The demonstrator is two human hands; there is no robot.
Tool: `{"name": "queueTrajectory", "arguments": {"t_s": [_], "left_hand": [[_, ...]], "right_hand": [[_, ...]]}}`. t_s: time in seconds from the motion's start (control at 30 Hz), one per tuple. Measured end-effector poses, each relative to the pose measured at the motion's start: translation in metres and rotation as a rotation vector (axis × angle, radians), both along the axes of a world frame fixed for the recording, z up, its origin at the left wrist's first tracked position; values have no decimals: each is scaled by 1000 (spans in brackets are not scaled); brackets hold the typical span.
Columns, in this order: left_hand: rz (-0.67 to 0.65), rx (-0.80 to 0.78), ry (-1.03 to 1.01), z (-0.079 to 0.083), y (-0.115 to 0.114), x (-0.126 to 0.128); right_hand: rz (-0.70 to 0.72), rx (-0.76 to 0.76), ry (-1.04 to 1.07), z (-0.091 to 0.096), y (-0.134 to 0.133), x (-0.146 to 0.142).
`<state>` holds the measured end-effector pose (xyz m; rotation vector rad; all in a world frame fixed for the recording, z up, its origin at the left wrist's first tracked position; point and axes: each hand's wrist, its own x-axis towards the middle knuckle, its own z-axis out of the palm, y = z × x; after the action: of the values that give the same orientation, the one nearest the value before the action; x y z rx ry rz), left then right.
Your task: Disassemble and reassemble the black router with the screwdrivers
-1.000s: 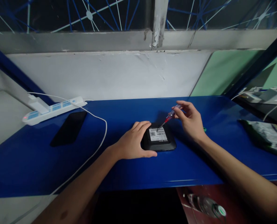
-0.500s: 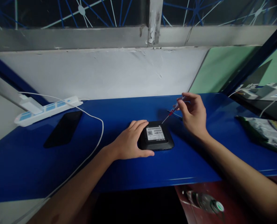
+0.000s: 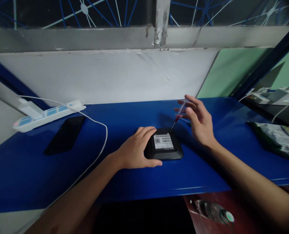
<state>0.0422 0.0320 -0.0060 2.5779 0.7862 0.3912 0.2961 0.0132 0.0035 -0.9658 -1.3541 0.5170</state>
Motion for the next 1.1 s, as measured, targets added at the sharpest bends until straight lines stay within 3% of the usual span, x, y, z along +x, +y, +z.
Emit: {"name": "queueTrajectory", "arguments": {"t_s": [0.27, 0.63, 0.87, 1.1], "left_hand": [[3, 2, -4, -4, 2, -1], [-1, -34, -15, 1, 0, 1], [13, -29, 13, 2, -1, 2], [13, -24, 26, 1, 0, 1]], "right_hand": [[-46, -11, 131, 0, -1, -5], [-242, 82, -56, 1, 5, 3], [-97, 17, -11, -5, 1, 0], [-207, 66, -79, -2, 5, 1]]}}
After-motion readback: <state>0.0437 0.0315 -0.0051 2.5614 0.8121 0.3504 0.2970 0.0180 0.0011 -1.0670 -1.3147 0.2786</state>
